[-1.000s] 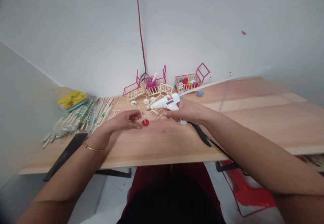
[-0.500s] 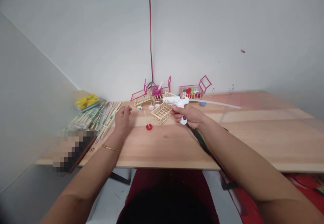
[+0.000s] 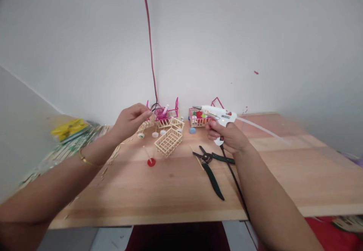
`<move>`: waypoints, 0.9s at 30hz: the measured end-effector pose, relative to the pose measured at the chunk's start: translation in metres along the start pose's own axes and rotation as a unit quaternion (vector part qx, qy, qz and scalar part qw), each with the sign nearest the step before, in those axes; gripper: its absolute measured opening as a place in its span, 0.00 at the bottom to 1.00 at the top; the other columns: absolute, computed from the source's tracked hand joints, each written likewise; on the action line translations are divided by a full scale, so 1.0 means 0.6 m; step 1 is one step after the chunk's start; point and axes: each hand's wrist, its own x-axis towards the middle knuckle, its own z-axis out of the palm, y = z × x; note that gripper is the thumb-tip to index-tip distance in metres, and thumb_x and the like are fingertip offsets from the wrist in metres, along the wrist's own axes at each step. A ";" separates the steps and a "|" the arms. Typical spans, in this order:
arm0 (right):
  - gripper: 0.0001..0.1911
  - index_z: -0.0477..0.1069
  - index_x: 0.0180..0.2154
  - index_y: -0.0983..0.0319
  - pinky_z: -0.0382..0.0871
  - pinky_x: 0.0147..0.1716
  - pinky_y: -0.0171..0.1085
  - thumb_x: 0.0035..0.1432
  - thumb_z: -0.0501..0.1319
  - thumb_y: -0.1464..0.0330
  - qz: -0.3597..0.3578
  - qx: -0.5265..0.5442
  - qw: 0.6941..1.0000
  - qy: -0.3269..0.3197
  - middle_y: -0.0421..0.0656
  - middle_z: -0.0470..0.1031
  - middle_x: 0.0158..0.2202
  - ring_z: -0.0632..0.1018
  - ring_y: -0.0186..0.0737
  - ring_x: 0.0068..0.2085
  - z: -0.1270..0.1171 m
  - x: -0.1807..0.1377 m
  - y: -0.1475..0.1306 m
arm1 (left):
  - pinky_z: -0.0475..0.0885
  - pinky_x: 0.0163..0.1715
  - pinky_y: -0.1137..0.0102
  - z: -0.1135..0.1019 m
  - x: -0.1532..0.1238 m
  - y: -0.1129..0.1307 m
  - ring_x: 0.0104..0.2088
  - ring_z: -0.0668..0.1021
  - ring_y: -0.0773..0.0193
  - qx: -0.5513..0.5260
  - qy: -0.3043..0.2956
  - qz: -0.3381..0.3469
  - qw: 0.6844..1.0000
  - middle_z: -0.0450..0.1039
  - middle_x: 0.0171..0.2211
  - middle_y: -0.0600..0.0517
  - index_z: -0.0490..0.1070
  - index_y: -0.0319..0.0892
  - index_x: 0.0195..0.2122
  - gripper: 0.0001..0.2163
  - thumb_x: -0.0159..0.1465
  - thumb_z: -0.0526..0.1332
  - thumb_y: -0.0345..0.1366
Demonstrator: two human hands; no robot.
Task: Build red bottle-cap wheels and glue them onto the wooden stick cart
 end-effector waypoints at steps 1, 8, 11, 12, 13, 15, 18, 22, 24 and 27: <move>0.12 0.71 0.29 0.61 0.48 0.18 0.32 0.48 0.70 0.62 -0.007 -0.004 1.000 0.002 0.37 0.67 0.27 0.54 0.22 0.19 0.000 -0.001 -0.004 | 0.64 0.32 0.72 0.010 0.034 0.012 0.29 0.71 0.67 0.018 -0.051 0.025 0.998 0.71 0.27 0.52 0.72 0.40 0.27 0.12 0.62 0.58 0.42; 0.13 0.70 0.29 0.61 0.47 0.18 0.30 0.47 0.71 0.62 -0.054 0.031 0.998 0.030 0.35 0.66 0.28 0.53 0.21 0.19 -0.010 -0.006 -0.018 | 0.62 0.31 0.71 0.159 0.216 0.057 0.27 0.73 0.65 0.182 -0.341 0.166 0.907 0.77 0.28 0.50 0.79 0.40 0.32 0.09 0.54 0.59 0.27; 0.14 0.69 0.29 0.61 0.47 0.17 0.29 0.46 0.71 0.62 -0.065 0.066 0.995 0.043 0.35 0.67 0.28 0.51 0.20 0.18 -0.016 -0.008 -0.023 | 0.65 0.33 0.70 0.208 0.252 0.083 0.31 0.76 0.61 0.266 -0.347 0.149 0.887 0.79 0.31 0.45 0.79 0.38 0.35 0.11 0.53 0.59 0.26; 0.14 0.69 0.29 0.61 0.47 0.17 0.29 0.46 0.71 0.61 -0.065 0.072 0.994 0.045 0.35 0.67 0.28 0.51 0.20 0.18 -0.016 -0.008 -0.024 | 0.66 0.34 0.69 0.219 0.259 0.093 0.32 0.77 0.59 0.292 -0.349 0.144 0.879 0.79 0.32 0.43 0.79 0.37 0.35 0.11 0.53 0.59 0.27; 0.15 0.69 0.29 0.61 0.47 0.17 0.29 0.45 0.72 0.61 -0.063 0.077 0.994 0.046 0.35 0.67 0.28 0.50 0.21 0.18 -0.016 -0.007 -0.025 | 0.67 0.35 0.68 0.226 0.263 0.102 0.34 0.77 0.57 0.316 -0.352 0.137 0.870 0.79 0.33 0.40 0.79 0.35 0.36 0.11 0.53 0.60 0.28; 0.16 0.69 0.28 0.61 0.47 0.17 0.30 0.44 0.72 0.61 -0.057 0.084 0.994 0.046 0.35 0.67 0.28 0.50 0.21 0.19 -0.015 -0.007 -0.026 | 0.68 0.36 0.66 0.234 0.266 0.117 0.37 0.78 0.53 0.357 -0.356 0.120 0.855 0.78 0.36 0.37 0.78 0.33 0.38 0.12 0.54 0.62 0.30; 0.16 0.68 0.27 0.60 0.47 0.18 0.30 0.44 0.72 0.60 -0.055 0.083 0.994 0.046 0.35 0.67 0.28 0.49 0.22 0.19 -0.011 -0.007 -0.028 | 0.70 0.38 0.66 0.240 0.266 0.125 0.41 0.78 0.50 0.398 -0.351 0.097 0.842 0.77 0.41 0.36 0.77 0.33 0.42 0.14 0.55 0.63 0.30; 0.16 0.67 0.28 0.60 0.48 0.18 0.31 0.44 0.72 0.60 -0.064 0.102 0.991 0.051 0.35 0.66 0.28 0.48 0.23 0.19 -0.007 -0.010 -0.033 | 0.70 0.42 0.64 0.262 0.276 0.111 0.43 0.78 0.49 0.371 -0.392 0.091 0.837 0.78 0.40 0.37 0.78 0.35 0.40 0.13 0.53 0.62 0.27; 0.16 0.68 0.28 0.60 0.48 0.18 0.31 0.44 0.72 0.60 -0.072 0.112 0.990 0.049 0.35 0.65 0.28 0.48 0.23 0.19 -0.006 -0.012 -0.035 | 0.69 0.44 0.64 0.284 0.285 0.099 0.42 0.78 0.51 0.320 -0.417 0.077 0.847 0.78 0.39 0.40 0.80 0.38 0.36 0.11 0.52 0.63 0.28; 0.17 0.67 0.28 0.60 0.48 0.18 0.31 0.44 0.71 0.59 -0.077 0.105 0.990 0.045 0.34 0.63 0.28 0.47 0.24 0.20 -0.007 -0.014 -0.037 | 0.69 0.44 0.66 0.318 0.294 0.081 0.42 0.78 0.53 0.288 -0.418 0.055 0.860 0.79 0.34 0.43 0.80 0.40 0.32 0.08 0.51 0.65 0.29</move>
